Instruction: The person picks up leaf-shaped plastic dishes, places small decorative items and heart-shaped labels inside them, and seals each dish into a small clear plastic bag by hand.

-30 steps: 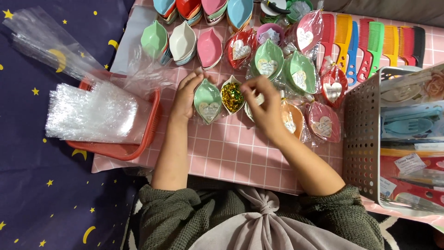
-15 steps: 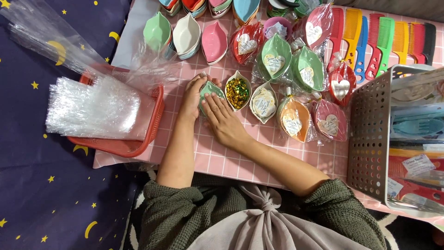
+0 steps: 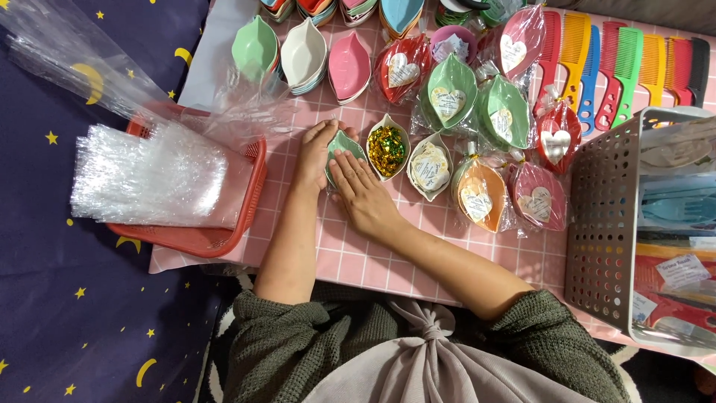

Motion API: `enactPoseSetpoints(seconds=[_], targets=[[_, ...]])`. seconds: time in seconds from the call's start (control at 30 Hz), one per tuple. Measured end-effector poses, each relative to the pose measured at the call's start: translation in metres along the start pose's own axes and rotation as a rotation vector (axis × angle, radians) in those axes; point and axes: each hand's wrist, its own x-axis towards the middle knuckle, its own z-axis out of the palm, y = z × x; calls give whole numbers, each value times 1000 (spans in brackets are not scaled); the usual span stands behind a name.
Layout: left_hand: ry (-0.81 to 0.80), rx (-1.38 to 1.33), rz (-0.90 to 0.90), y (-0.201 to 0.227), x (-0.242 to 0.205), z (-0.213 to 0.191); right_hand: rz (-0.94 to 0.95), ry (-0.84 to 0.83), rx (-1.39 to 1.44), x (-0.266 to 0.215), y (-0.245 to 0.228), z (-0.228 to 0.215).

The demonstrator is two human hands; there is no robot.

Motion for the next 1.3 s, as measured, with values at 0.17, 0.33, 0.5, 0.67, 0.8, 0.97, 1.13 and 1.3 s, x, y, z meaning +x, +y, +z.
enactPoseSetpoints(seconds=[0.17, 0.33, 0.5, 0.67, 0.8, 0.97, 1.13, 1.3], targets=[[20, -7, -25, -3, 4, 0, -11, 16, -32, 0, 1, 4], [38, -29, -43, -2, 5, 1, -53, 89, -111, 1, 1, 5], [54, 3, -34, 2, 1, 4, -67, 146, -121, 0, 1, 10], [23, 32, 51, -6, 9, -6, -101, 228, 22, 3, 5, -6], [-21, 3, 117, 6, -1, 1, -54, 383, 80, 8, 34, -27], [-27, -67, 94, 10, -4, 3, 32, 406, -127, 16, 59, -71], [-41, -46, 89, 4, 1, -4, 31, 396, -259, 23, 47, -92], [-58, 5, 124, 17, -10, 6, 100, 335, -199, 20, 45, -83]])
